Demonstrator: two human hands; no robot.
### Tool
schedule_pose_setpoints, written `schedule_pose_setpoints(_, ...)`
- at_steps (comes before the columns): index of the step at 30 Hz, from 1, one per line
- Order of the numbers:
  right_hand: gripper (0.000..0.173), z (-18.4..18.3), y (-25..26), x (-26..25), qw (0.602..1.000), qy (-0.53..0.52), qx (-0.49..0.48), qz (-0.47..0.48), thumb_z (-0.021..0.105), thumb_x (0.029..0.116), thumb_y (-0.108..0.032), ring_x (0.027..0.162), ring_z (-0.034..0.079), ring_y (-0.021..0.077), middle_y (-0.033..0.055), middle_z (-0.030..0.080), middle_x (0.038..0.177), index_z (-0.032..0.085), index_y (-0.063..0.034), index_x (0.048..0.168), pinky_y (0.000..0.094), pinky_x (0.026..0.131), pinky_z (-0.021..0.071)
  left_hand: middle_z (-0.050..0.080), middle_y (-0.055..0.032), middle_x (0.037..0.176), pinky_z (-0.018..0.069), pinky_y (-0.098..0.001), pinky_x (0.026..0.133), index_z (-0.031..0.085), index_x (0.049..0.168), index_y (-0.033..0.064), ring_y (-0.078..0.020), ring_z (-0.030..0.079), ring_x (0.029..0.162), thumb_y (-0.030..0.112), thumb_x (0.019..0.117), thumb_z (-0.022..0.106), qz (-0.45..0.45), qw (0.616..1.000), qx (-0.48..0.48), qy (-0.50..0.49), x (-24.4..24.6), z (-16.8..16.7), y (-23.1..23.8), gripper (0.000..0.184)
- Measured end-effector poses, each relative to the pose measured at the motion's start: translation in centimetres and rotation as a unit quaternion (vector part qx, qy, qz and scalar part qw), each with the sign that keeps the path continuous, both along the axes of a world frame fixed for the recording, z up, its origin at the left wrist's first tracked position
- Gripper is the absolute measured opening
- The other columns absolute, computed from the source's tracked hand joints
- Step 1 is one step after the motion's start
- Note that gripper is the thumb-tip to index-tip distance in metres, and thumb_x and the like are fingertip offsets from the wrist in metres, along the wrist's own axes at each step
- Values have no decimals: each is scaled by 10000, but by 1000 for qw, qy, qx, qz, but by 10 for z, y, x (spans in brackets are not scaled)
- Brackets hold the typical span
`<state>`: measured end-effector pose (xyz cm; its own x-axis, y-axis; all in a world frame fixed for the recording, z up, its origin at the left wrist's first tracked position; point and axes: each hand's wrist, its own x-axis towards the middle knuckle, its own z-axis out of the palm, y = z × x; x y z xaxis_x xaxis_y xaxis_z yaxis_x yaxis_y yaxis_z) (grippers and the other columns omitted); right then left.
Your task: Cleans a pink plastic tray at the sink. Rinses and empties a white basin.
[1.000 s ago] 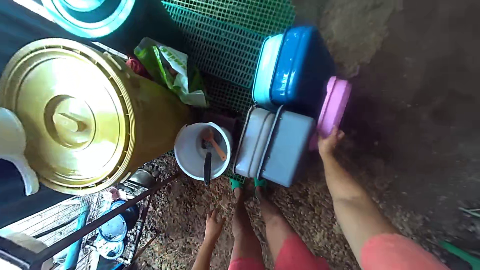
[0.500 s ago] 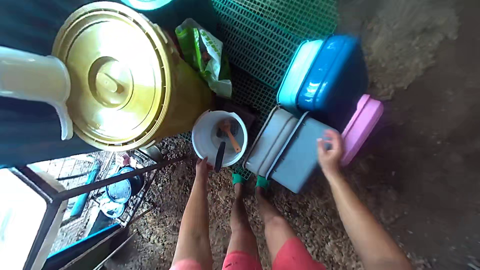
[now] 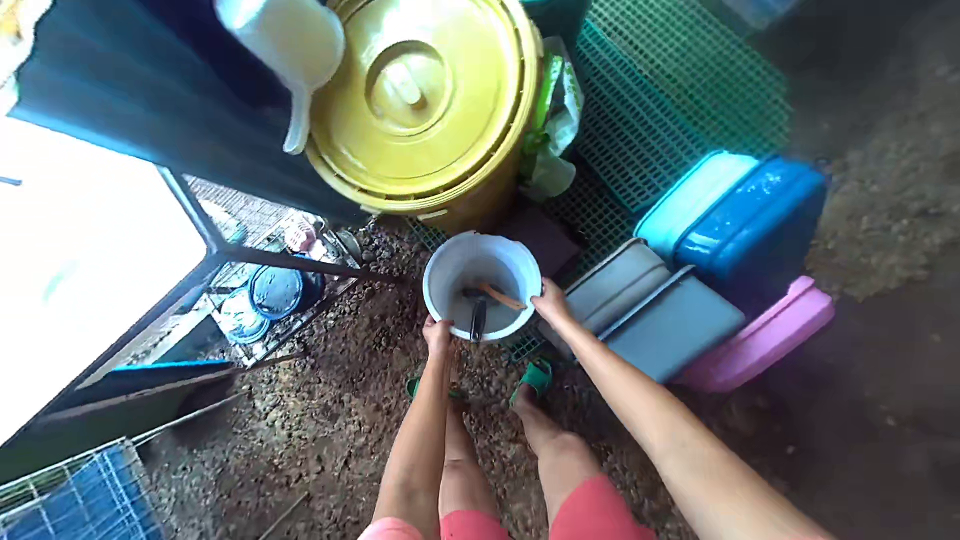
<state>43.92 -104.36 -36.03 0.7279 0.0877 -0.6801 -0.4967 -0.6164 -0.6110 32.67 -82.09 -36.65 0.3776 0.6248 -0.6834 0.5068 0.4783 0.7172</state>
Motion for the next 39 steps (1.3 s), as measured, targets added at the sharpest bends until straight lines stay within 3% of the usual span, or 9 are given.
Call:
schedule_pose_setpoints(4,560,42,53,-65,995,32,-19,90,679,921,-55,1171,633,383,270,640,1256,495,42,1442,533,1036,494,631,-203,1034,568,-384,693,538,1217,-88,-222,634,824,-209,774,575,63,998,-11,-9,-87,63,50,461)
schedule_pose_setpoints(7,637,105,123,-116,969,-29,-55,241,657,985,-245,1338,519,440,296,508,1454,438,39,1511,549,1129,421,638,-178,969,555,-351,641,565,1162,-85,-198,628,772,-212,766,583,123,992,-5,10,-150,130,99,416)
schedule_pose_setpoints(12,680,209,287,-213,848,31,107,518,552,1020,-525,1415,453,446,287,461,1525,507,-41,1497,599,1166,368,578,-53,716,537,-272,512,506,907,6,-113,581,550,-95,888,644,172,985,19,-14,-250,259,191,172)
schedule_pose_setpoints(14,640,231,356,-236,813,133,148,547,558,1025,-511,1311,546,442,297,578,1391,588,7,1401,629,1098,403,574,-21,682,540,-258,506,505,886,24,-91,572,523,-84,907,637,181,981,45,-45,-286,306,229,172)
schedule_pose_setpoints(18,706,292,466,-271,770,303,109,551,635,974,-524,1292,498,467,304,509,1444,530,-11,1448,666,1028,396,575,25,652,535,-234,484,519,871,56,-57,565,503,-89,880,643,217,962,140,-93,-344,387,296,190)
schedule_pose_setpoints(23,541,369,573,-294,705,167,117,680,644,939,-84,1011,592,349,268,603,1212,473,-10,1447,529,853,483,594,74,667,528,-185,516,517,887,86,-8,572,530,-92,908,603,235,933,248,-111,-376,469,385,199)
schedule_pose_setpoints(26,721,398,629,-283,594,-42,62,801,720,893,-92,1151,619,487,310,633,1230,378,-45,1526,671,951,472,594,96,648,519,-173,535,533,857,116,5,562,530,-108,909,580,245,916,292,-123,-382,496,435,234)
schedule_pose_setpoints(32,600,427,724,-220,502,-175,76,844,671,912,-6,1072,658,453,259,679,1109,455,-62,1469,627,914,507,633,56,734,544,-183,567,554,886,118,-13,600,589,-56,973,539,286,899,289,-162,-363,507,534,195)
schedule_pose_setpoints(39,550,432,783,-51,562,-139,198,791,735,908,-81,774,660,280,167,690,928,535,-108,1420,500,724,545,642,25,714,572,-217,608,529,894,83,-54,635,602,-83,992,491,307,914,216,-156,-309,484,639,196)
